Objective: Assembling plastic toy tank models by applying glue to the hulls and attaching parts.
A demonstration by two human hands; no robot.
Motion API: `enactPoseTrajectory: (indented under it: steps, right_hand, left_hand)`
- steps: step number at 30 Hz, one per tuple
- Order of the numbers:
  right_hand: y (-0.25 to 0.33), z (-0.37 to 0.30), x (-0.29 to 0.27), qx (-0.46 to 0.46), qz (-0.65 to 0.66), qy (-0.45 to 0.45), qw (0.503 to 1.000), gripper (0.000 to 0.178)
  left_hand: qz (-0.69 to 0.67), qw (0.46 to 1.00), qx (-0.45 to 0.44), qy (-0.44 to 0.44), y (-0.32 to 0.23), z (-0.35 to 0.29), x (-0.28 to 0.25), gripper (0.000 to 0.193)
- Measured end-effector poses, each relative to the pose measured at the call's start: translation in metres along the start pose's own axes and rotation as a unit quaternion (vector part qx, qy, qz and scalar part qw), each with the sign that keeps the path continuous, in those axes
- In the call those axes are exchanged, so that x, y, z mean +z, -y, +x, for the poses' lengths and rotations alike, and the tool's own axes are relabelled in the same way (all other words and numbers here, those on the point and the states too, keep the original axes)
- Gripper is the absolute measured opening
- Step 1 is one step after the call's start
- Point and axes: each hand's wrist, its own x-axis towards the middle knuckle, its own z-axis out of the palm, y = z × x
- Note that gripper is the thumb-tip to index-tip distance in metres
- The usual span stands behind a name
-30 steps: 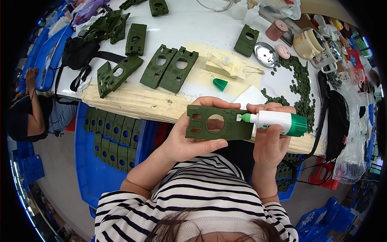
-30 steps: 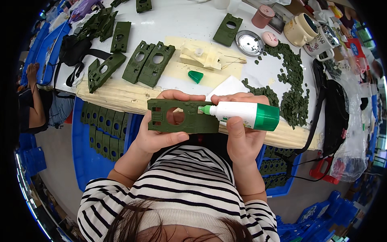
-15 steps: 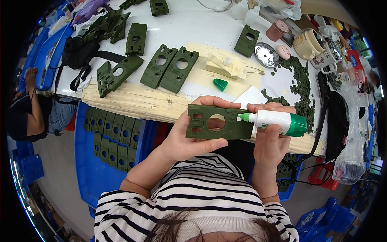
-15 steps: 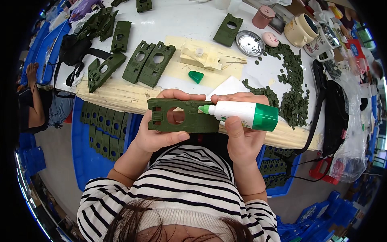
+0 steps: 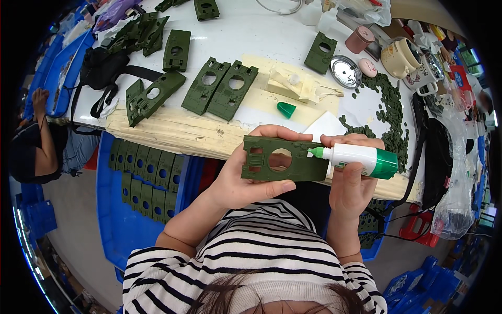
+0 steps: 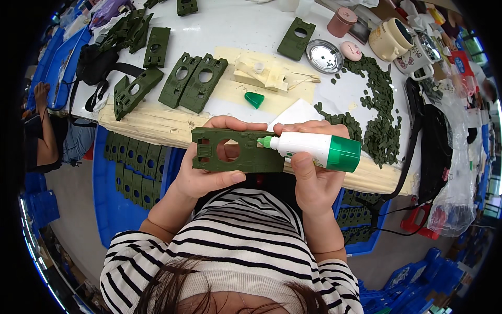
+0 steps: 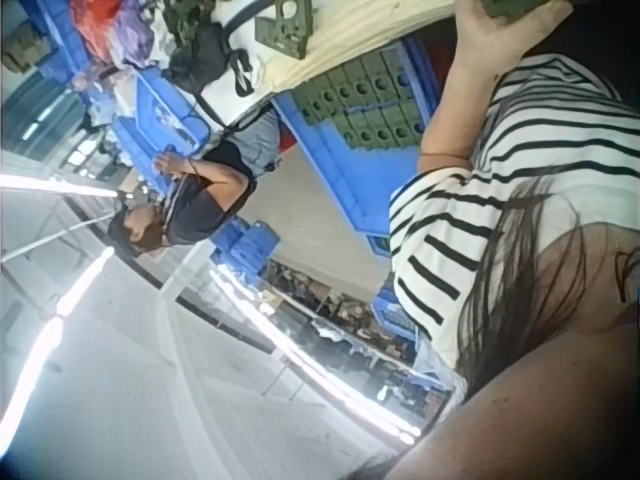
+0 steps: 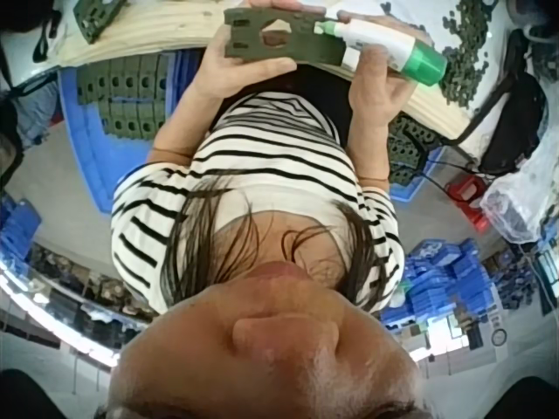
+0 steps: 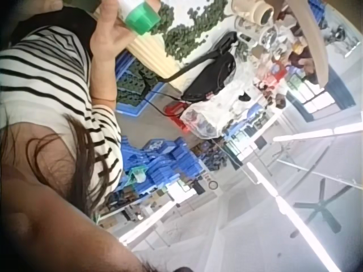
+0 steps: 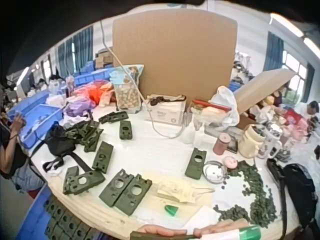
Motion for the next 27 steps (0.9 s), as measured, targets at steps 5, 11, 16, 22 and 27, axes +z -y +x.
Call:
enactPoseTrajectory:
  steps: [5,11,16,22,27]
  right_hand:
    - [-0.001,-0.0002,-0.0003,0.002,-0.001,-0.002,1.0,0.03]
    - [-0.0016,-0.0006,0.0001,0.001,0.02,-0.009,1.0,0.035]
    - [-0.0025,-0.0009,-0.0012,-0.011,-0.01,0.004,1.0,0.035]
    - [-0.0029,-0.0012,-0.0011,-0.019,-0.016,0.004,1.0,0.034]
    - [-0.0042,-0.0015,-0.0015,-0.021,-0.021,0.008,1.0,0.033]
  left_hand:
    - [-0.007,1.0,0.0,0.0,-0.0004,0.0,0.0001,0.057]
    - [-0.02,0.999,-0.024,-0.007,-0.0024,0.0005,-0.0002,0.056]
    - [-0.034,0.998,-0.044,-0.016,-0.0007,-0.0001,-0.0023,0.062]
    - [-0.01,0.999,-0.034,-0.018,-0.0002,-0.0003,-0.0023,0.062]
    - [-0.015,0.999,-0.039,-0.026,-0.0019,-0.0008,-0.0009,0.062]
